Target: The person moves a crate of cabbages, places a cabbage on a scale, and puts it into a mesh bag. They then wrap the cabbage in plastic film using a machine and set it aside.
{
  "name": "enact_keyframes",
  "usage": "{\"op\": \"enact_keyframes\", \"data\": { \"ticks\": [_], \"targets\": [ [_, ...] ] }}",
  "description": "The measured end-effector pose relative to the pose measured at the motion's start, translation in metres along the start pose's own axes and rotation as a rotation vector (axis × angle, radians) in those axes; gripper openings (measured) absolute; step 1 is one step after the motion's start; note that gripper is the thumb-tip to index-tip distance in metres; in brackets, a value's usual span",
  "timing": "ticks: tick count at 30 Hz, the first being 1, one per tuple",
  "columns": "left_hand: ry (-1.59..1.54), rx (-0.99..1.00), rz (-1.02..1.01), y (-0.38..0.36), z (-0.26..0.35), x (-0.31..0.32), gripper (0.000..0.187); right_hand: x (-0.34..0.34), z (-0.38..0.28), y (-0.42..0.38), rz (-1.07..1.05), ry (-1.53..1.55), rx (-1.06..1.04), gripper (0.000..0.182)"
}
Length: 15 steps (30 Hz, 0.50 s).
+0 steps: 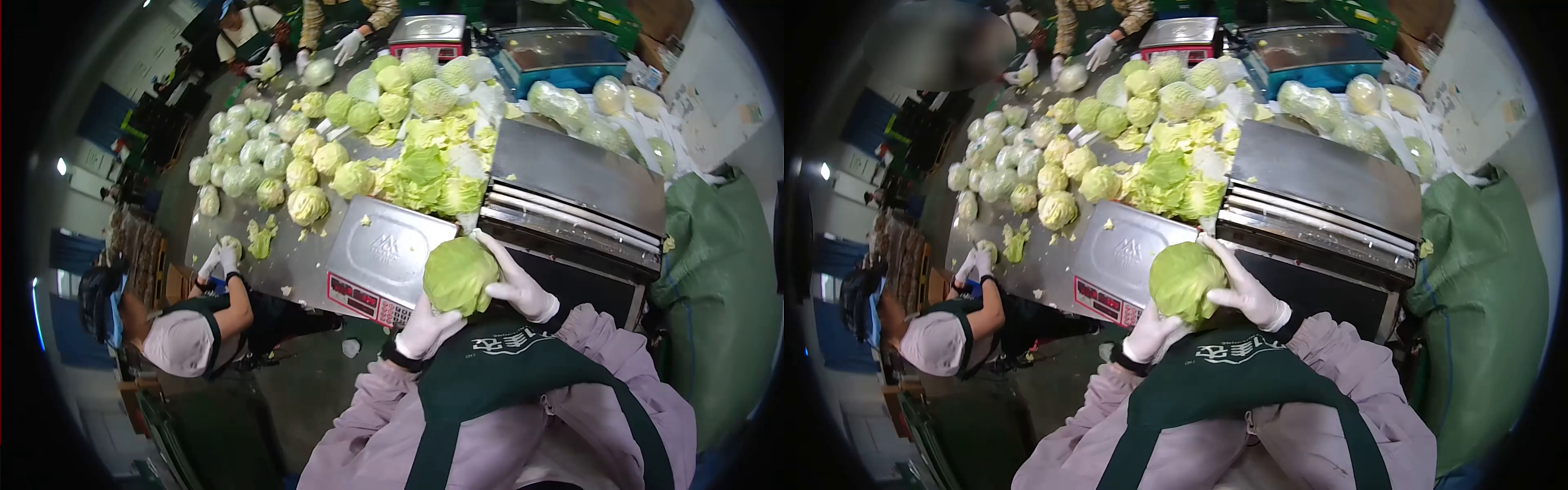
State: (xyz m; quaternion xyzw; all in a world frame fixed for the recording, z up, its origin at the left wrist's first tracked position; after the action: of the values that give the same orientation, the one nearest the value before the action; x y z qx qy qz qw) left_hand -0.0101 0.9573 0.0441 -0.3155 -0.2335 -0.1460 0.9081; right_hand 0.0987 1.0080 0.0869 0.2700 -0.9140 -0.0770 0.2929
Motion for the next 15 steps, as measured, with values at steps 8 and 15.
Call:
{"op": "enact_keyframes", "data": {
  "ticks": [8, 15],
  "targets": [
    [-0.025, 0.426, 0.180, -0.024, 0.033, -0.061, 0.099, 0.031, 0.042, 0.022, -0.298, -0.662, -0.004, 0.077],
    [0.161, 0.404, 0.461, 0.001, -0.006, -0.156, 0.108, 0.018, 0.145, 0.050, -0.266, -0.673, 0.122, 0.077]
  ]
}}
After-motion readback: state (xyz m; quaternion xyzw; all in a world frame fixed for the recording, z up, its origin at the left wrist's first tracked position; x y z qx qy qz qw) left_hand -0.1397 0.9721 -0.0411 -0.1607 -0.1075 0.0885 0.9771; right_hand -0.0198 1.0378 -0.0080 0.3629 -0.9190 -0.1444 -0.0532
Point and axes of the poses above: each hand's wrist, its own y-axis towards the middle knuckle, its own x-axis out of the palm, z = x × y, the point moved 10 cm from there along y, towards the middle knuckle, and after that the axes turned 13 degrees about -x, right-handed, at the moved point
